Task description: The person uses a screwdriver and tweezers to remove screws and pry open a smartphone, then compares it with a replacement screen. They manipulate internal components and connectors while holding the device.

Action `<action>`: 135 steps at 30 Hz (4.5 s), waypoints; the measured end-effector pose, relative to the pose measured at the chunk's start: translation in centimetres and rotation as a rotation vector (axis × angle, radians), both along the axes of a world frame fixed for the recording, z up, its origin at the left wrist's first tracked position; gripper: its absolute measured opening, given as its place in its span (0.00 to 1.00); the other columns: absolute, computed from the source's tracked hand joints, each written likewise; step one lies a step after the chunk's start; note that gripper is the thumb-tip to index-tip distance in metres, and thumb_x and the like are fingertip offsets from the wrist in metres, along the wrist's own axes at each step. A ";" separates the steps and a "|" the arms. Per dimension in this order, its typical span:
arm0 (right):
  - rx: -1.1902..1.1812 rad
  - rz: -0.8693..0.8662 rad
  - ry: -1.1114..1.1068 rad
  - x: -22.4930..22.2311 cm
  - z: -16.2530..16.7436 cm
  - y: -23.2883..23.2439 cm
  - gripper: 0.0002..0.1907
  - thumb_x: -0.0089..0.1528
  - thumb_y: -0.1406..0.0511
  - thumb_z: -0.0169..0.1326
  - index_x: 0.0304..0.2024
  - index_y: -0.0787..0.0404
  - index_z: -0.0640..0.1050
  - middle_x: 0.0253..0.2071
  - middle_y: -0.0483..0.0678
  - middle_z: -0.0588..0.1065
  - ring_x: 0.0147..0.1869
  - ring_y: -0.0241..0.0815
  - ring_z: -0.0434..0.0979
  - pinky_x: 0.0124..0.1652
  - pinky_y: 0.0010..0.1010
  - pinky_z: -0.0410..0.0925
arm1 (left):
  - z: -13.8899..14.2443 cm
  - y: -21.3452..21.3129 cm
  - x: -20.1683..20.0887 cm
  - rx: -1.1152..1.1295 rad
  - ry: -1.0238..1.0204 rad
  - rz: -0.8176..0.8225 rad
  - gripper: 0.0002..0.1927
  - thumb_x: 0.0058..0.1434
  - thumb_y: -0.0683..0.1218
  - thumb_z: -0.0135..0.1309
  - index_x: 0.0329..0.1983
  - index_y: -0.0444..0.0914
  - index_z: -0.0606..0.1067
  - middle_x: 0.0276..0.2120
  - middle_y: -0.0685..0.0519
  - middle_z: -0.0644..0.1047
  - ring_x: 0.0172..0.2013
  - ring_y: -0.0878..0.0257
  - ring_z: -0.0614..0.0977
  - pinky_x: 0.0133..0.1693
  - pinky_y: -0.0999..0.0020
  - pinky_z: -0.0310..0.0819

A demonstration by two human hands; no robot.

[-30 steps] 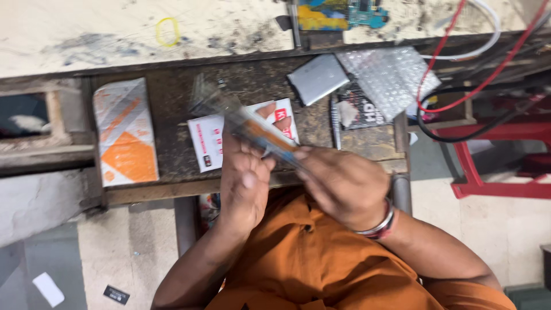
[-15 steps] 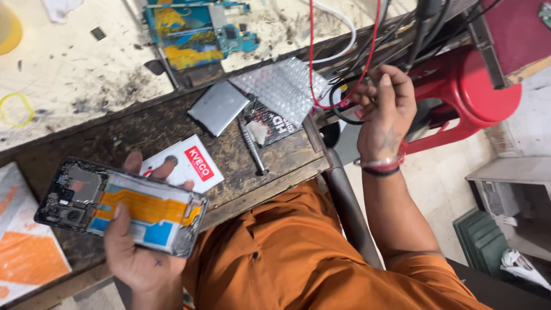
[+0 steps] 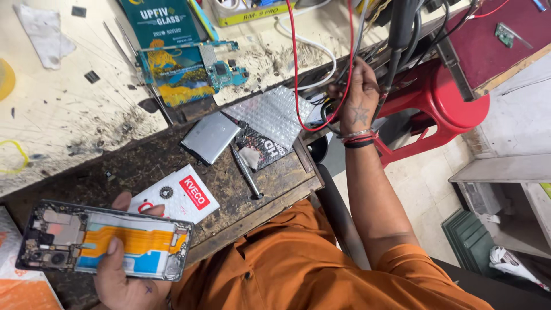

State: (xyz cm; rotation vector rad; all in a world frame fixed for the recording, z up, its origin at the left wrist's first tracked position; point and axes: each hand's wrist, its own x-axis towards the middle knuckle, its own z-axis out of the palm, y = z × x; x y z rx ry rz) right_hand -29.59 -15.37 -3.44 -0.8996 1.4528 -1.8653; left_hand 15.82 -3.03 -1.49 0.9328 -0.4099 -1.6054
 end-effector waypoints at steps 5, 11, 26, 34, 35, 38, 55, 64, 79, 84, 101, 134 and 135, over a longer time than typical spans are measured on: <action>0.083 0.130 -0.024 -0.1 0.7 0.2 0.22 0.76 0.51 0.46 0.53 0.63 0.73 0.29 0.49 0.76 0.20 0.32 0.68 0.21 0.22 0.61 | -0.6 -0.3 1.4 0.087 0.056 -0.030 0.44 0.65 0.56 0.51 0.79 0.33 0.54 0.56 0.29 0.73 0.57 0.44 0.76 0.60 0.40 0.70; 0.156 0.410 -0.207 -1.2 1.1 0.7 0.17 0.76 0.56 0.49 0.61 0.59 0.74 0.35 0.46 0.78 0.21 0.31 0.65 0.24 0.22 0.59 | -1.4 -0.3 2.1 0.058 0.038 -0.014 0.44 0.64 0.57 0.50 0.79 0.31 0.56 0.54 0.27 0.73 0.57 0.43 0.77 0.58 0.40 0.72; 0.172 0.104 0.254 3.8 2.2 -2.2 0.06 0.72 0.66 0.58 0.46 0.64 0.80 0.33 0.44 0.77 0.27 0.31 0.71 0.28 0.22 0.64 | -1.5 -2.1 5.7 0.216 -0.048 -0.120 0.47 0.59 0.58 0.55 0.77 0.34 0.57 0.53 0.25 0.74 0.50 0.42 0.80 0.52 0.42 0.77; 0.236 -0.492 0.843 8.7 3.4 3.9 0.08 0.66 0.67 0.62 0.38 0.69 0.80 0.31 0.44 0.77 0.31 0.35 0.77 0.34 0.26 0.70 | -6.5 -2.9 8.0 0.022 -0.126 -0.305 0.54 0.58 0.51 0.59 0.84 0.45 0.45 0.60 0.29 0.72 0.58 0.45 0.77 0.60 0.48 0.69; 0.246 -0.430 0.683 8.7 3.9 5.0 0.08 0.67 0.67 0.61 0.39 0.69 0.80 0.30 0.44 0.77 0.31 0.35 0.77 0.33 0.26 0.70 | -6.4 -2.7 7.9 0.016 -0.133 -0.306 0.54 0.58 0.50 0.59 0.84 0.45 0.45 0.60 0.29 0.73 0.59 0.45 0.78 0.60 0.47 0.69; 0.253 -0.179 0.277 7.9 5.3 8.2 0.07 0.67 0.68 0.58 0.41 0.68 0.80 0.30 0.45 0.78 0.30 0.34 0.76 0.33 0.25 0.72 | -5.1 -1.4 6.9 0.010 -0.168 -0.288 0.54 0.59 0.46 0.58 0.86 0.46 0.45 0.62 0.30 0.73 0.59 0.43 0.78 0.59 0.44 0.70; 0.071 0.749 -0.196 17.2 4.2 12.3 0.04 0.67 0.78 0.60 0.41 0.70 0.77 0.36 0.57 0.79 0.40 0.45 0.81 0.47 0.36 0.76 | 1.3 0.2 -2.3 -0.253 0.227 -0.005 0.41 0.65 0.32 0.55 0.79 0.33 0.53 0.59 0.46 0.72 0.60 0.55 0.76 0.64 0.50 0.70; 0.070 0.649 -0.333 24.1 4.5 11.1 0.09 0.64 0.77 0.60 0.38 0.65 0.71 0.40 0.58 0.81 0.42 0.42 0.85 0.46 0.34 0.80 | 0.0 -0.4 -3.2 -0.208 0.308 -0.027 0.35 0.70 0.35 0.54 0.77 0.33 0.55 0.61 0.43 0.73 0.62 0.52 0.76 0.66 0.49 0.70; 0.111 0.590 -0.431 24.1 4.1 11.2 0.07 0.64 0.75 0.60 0.40 0.67 0.73 0.39 0.56 0.81 0.42 0.42 0.85 0.44 0.33 0.80 | 0.1 0.0 -4.0 -0.192 0.286 -0.030 0.37 0.70 0.34 0.53 0.78 0.36 0.53 0.60 0.45 0.74 0.61 0.53 0.77 0.67 0.50 0.69; 0.051 0.571 -0.375 24.2 3.9 11.4 0.07 0.65 0.75 0.60 0.40 0.67 0.73 0.39 0.56 0.81 0.42 0.41 0.85 0.44 0.32 0.81 | 0.3 0.0 -4.1 -0.177 0.278 -0.019 0.37 0.68 0.35 0.54 0.78 0.36 0.53 0.60 0.44 0.74 0.61 0.54 0.77 0.66 0.51 0.70; 0.092 0.488 -0.231 24.1 3.4 10.8 0.06 0.64 0.75 0.61 0.36 0.67 0.75 0.39 0.55 0.82 0.40 0.36 0.83 0.43 0.28 0.79 | -0.2 0.4 -5.1 -0.209 0.053 0.059 0.32 0.68 0.34 0.55 0.72 0.30 0.58 0.58 0.43 0.74 0.59 0.55 0.78 0.63 0.56 0.74; 0.347 0.835 -0.074 21.1 5.2 10.1 0.16 0.65 0.69 0.59 0.55 0.71 0.79 0.41 0.49 0.82 0.41 0.32 0.81 0.44 0.23 0.75 | -1.3 1.0 -5.1 -0.284 -0.068 0.104 0.30 0.67 0.35 0.58 0.70 0.26 0.62 0.57 0.43 0.75 0.58 0.57 0.78 0.65 0.58 0.70; 0.355 0.838 -0.077 21.1 5.3 10.1 0.16 0.65 0.69 0.59 0.54 0.71 0.79 0.40 0.49 0.82 0.41 0.32 0.81 0.43 0.23 0.75 | -1.3 1.0 -5.1 -0.278 -0.068 0.104 0.30 0.67 0.35 0.58 0.70 0.26 0.62 0.57 0.43 0.75 0.58 0.57 0.78 0.65 0.58 0.70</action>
